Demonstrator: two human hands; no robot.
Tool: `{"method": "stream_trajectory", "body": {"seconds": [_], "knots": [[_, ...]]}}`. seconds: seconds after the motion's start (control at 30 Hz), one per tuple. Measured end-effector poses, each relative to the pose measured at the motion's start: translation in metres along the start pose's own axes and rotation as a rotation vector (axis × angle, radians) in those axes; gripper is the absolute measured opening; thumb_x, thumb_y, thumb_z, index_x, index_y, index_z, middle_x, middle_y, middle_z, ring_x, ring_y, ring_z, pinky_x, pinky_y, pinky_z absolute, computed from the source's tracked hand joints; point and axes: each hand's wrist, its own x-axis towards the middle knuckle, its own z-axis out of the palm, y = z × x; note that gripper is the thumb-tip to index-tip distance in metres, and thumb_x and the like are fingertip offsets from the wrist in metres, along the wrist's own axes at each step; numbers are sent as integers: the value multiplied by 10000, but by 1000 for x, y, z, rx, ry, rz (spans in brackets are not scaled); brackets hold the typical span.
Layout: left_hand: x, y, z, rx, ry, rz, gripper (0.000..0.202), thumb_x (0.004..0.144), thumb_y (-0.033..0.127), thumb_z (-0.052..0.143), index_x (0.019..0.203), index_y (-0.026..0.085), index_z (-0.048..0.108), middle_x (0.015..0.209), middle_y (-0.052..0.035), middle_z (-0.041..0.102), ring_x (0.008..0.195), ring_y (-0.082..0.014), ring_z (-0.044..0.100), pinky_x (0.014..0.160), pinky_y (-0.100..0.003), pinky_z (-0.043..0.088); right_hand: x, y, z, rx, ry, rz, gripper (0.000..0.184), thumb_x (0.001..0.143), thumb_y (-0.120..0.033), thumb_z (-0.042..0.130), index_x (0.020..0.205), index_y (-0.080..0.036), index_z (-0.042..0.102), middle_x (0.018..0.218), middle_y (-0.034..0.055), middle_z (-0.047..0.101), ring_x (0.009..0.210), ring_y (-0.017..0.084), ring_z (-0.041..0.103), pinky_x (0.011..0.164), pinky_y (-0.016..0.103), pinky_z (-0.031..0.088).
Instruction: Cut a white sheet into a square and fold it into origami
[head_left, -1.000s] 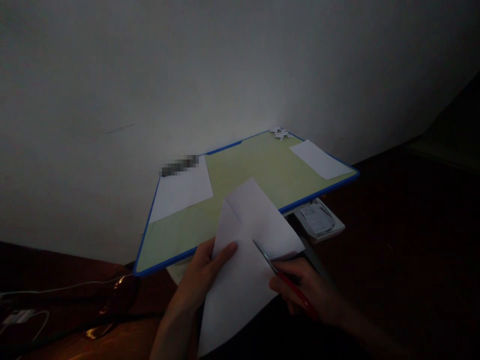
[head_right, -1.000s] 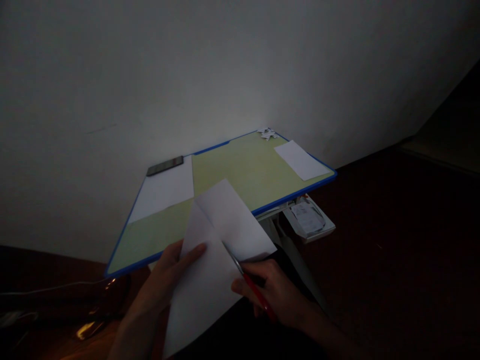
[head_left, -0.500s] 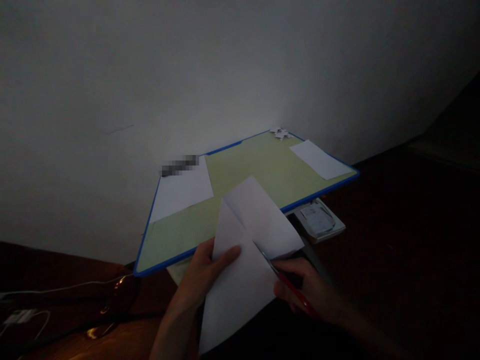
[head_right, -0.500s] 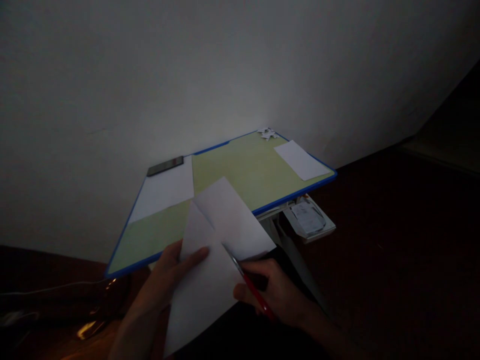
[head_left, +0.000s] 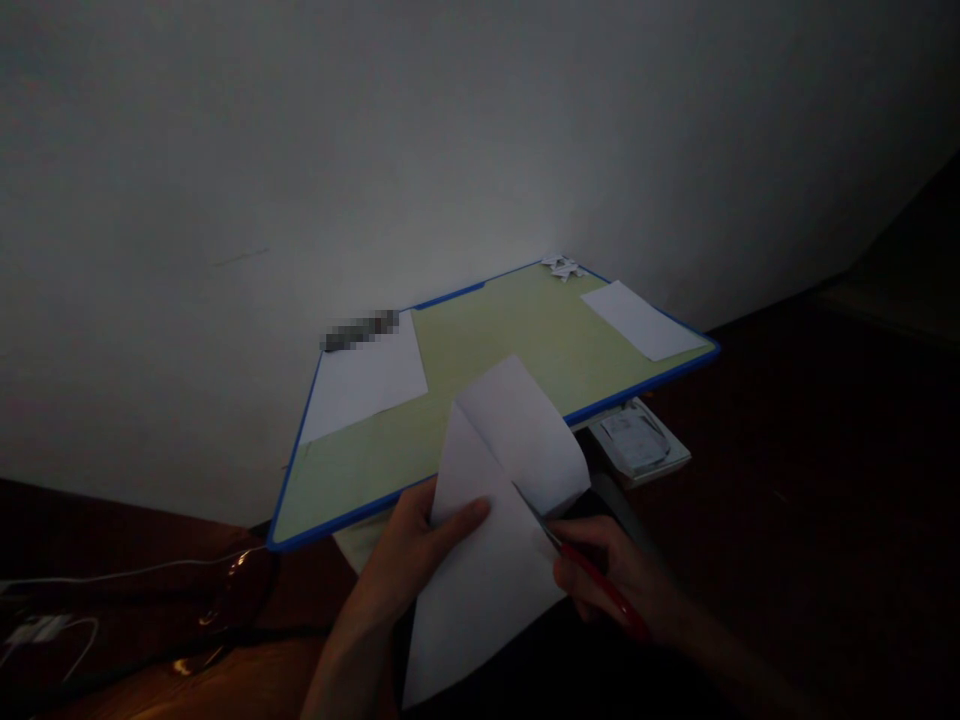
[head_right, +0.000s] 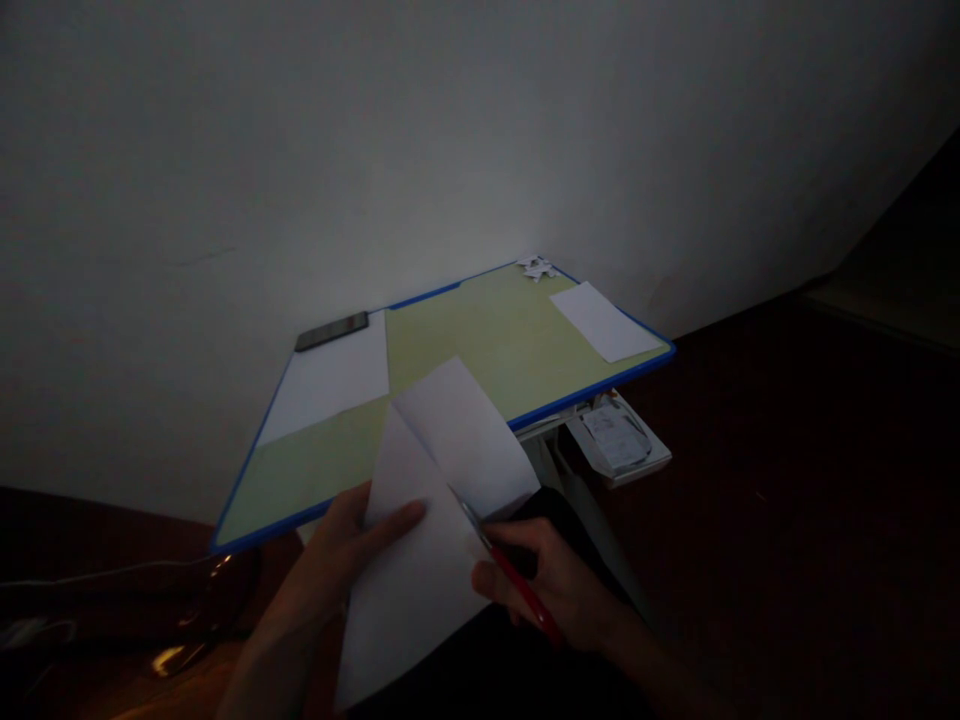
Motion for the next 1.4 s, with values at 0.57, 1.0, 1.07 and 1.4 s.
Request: {"method": "stream_trajectory", "body": {"seconds": [0.57,1.0,1.07,1.4], "knots": [[1,-3,-1,-60,-59,-15,470,769,544,838,1018,149,786,880,-127,818,725,-282,737,610,-339,564,-1,-5,-3,-31,-35,2,410,935,-552,726,903,-145,692,705,-24,589,575,94,571,518,198,444],[1,0,0,7,-38,-2,410,779,499,847,992,153,797,921,-130,835,747,-288,755,633,-344,574,1,-6,-1,-57,-46,4,377,942,-523,729,993,-150,724,825,6,642,627,103,588,566,218,483],[2,0,0,32,-34,22,394,791,498,837,980,154,801,928,-130,835,754,-287,753,641,-344,572,1,-6,0,-59,-35,-6,382,936,-530,735,985,-151,728,818,5,636,633,104,584,567,215,479],[1,-3,1,48,-35,29,392,794,497,839,998,164,805,916,-121,835,759,-288,755,643,-342,576,2,-8,1,-43,-33,15,442,928,-588,715,1008,-154,730,882,29,663,642,108,589,576,220,523]]}}
